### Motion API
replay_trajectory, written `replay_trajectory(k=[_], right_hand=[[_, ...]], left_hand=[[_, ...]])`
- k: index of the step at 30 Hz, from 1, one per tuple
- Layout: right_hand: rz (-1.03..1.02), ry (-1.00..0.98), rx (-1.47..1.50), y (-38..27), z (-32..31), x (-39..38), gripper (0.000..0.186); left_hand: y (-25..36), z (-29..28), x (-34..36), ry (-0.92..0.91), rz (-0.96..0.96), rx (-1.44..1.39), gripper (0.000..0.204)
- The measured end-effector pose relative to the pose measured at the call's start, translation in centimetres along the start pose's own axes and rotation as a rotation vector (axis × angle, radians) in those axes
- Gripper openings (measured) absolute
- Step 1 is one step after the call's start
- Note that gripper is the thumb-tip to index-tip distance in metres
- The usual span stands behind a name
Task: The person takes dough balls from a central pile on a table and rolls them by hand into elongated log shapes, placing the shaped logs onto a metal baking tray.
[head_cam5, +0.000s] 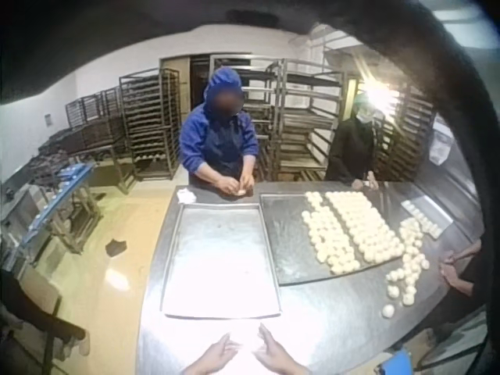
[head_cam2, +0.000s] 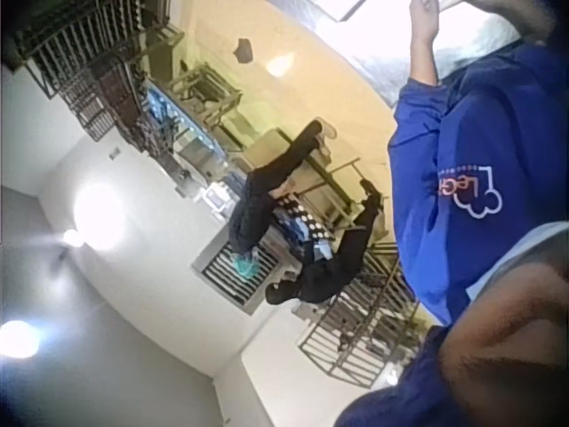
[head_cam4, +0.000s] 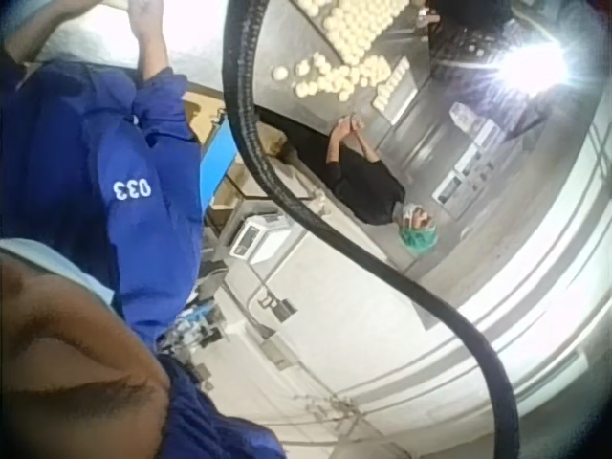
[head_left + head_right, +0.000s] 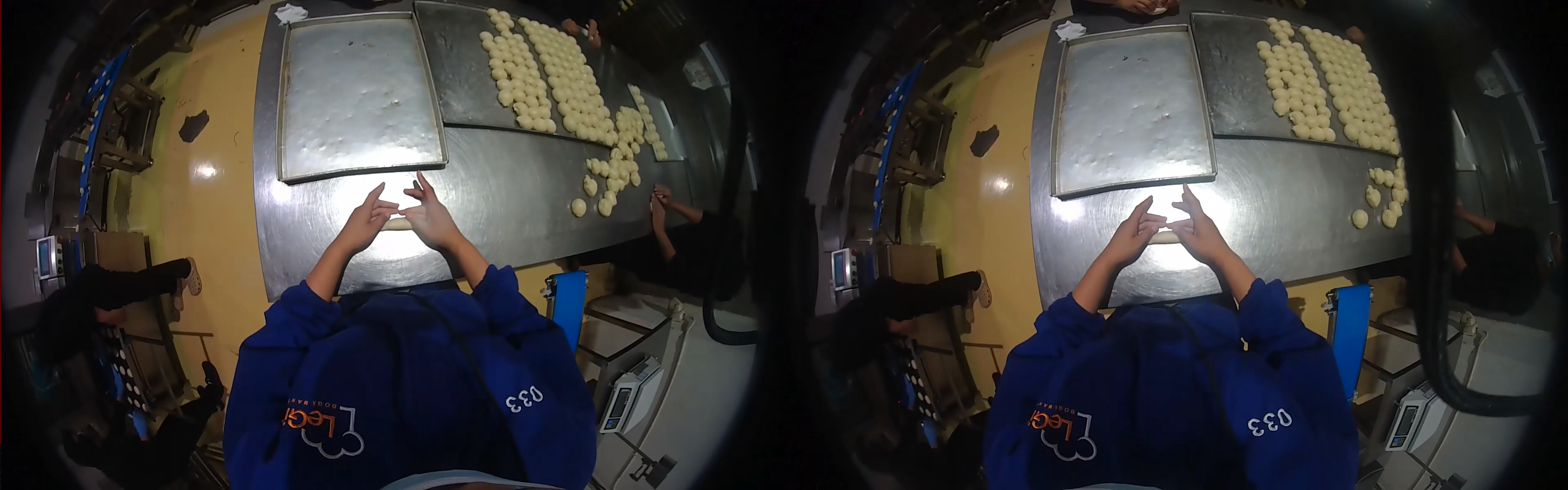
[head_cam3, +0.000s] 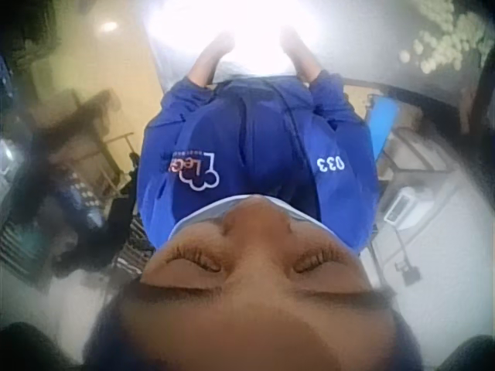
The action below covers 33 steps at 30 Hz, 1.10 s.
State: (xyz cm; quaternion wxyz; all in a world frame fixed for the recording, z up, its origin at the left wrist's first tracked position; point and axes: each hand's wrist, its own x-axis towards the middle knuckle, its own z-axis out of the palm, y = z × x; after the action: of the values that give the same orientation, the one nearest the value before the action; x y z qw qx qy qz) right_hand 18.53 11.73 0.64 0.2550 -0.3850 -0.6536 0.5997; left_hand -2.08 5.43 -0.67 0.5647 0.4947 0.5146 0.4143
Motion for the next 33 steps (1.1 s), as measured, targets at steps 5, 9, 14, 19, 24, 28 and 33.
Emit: replay_trajectory(k=[5, 9, 14, 19, 24, 28, 33], right_hand=[[0.062, -0.133, 0.011, -0.9, -0.6, -0.7, 0.091], [0.057, -0.24, -0.098, -2.0, -0.9, -2.2, 0.095], [-0.058, -0.24, -0.157, -0.3, -1.1, -3.5, 0.092], [-0.004, 0.061, -0.177, -0.2, -1.6, -4.5, 0.087], [-0.101, 0.03, -0.395, -1.4, -1.3, -7.0, 0.08], [-0.099, -0.118, -0.465, -1.4, -1.0, -5.5, 0.078], [-0.094, -0.082, -0.324, -4.2, -1.7, -4.1, 0.074]], left_hand=[[0.8, 0.1, -0.8, -0.09, -0.091, 0.023, 0.078], [1.4, 0.1, -1.8, -0.173, -0.109, 0.119, 0.082], [1.4, 0.4, -2.4, -0.238, -0.088, 0.166, 0.076], [0.1, 0.5, -3.8, 0.127, 0.081, 0.287, 0.062], [0.6, 0.5, -6.5, 0.048, 0.222, 0.607, 0.045], [1.7, 0.9, -5.2, 0.013, 0.159, 0.569, 0.047], [3.6, 0.0, -4.1, 0.051, 0.101, 0.49, 0.049]])
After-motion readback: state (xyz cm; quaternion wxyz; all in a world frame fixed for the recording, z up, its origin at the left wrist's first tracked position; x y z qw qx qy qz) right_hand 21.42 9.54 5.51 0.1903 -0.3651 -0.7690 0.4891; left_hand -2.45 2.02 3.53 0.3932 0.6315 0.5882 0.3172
